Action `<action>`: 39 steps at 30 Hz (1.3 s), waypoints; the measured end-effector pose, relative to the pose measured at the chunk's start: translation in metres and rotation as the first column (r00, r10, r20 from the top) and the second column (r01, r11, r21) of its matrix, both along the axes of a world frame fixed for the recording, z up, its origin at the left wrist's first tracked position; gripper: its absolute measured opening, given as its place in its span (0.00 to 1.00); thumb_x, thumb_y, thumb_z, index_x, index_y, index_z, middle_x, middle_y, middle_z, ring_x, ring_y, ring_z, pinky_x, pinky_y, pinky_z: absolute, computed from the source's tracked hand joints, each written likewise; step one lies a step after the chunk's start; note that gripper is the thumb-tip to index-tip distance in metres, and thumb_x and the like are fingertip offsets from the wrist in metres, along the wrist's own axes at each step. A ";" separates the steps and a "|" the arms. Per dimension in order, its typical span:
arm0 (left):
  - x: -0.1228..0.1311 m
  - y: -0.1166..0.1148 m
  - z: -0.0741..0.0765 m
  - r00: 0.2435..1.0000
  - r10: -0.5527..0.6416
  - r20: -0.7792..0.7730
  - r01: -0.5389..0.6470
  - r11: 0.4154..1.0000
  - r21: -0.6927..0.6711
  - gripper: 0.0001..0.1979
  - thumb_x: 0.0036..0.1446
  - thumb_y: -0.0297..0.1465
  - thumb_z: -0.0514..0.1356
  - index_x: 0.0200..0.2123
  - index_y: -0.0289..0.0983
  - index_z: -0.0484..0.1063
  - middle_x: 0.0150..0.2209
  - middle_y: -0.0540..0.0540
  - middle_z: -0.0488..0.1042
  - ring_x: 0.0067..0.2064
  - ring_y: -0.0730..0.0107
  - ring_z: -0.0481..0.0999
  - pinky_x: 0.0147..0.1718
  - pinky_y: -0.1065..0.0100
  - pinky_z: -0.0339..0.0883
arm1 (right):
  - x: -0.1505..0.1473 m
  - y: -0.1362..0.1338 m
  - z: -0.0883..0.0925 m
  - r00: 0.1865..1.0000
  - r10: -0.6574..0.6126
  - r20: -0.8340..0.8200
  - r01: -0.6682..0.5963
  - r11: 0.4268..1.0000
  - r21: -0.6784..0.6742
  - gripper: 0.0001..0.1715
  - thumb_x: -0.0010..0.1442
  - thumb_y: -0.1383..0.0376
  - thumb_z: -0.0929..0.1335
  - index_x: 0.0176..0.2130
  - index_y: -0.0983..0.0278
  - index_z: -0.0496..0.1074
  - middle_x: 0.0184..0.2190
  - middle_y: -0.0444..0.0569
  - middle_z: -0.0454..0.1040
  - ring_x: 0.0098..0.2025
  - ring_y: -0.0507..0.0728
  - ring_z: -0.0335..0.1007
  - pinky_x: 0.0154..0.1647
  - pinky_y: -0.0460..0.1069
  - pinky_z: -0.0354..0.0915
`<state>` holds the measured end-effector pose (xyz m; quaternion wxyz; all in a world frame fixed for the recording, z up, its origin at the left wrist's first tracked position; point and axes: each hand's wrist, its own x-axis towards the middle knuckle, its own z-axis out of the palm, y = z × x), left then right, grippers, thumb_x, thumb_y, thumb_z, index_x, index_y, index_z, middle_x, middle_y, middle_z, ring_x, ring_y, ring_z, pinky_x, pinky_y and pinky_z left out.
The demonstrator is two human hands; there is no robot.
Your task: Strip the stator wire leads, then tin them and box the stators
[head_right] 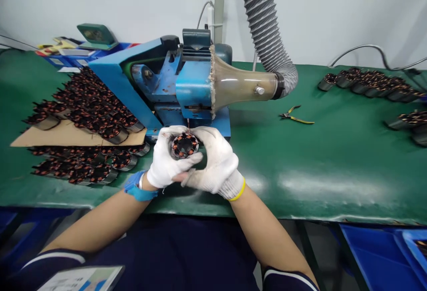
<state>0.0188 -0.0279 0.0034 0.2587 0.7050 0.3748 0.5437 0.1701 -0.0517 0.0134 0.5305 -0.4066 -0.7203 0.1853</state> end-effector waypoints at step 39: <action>0.007 -0.004 -0.018 0.972 -0.015 -0.236 0.033 0.997 0.074 0.28 0.48 0.33 0.68 0.50 0.40 0.59 0.47 0.44 0.66 0.46 0.63 0.73 0.47 0.60 0.71 | -0.022 0.016 -0.007 0.682 -0.399 -0.614 0.001 0.839 -0.544 0.13 0.53 0.57 0.70 0.33 0.65 0.76 0.26 0.45 0.77 0.30 0.52 0.72 0.34 0.47 0.70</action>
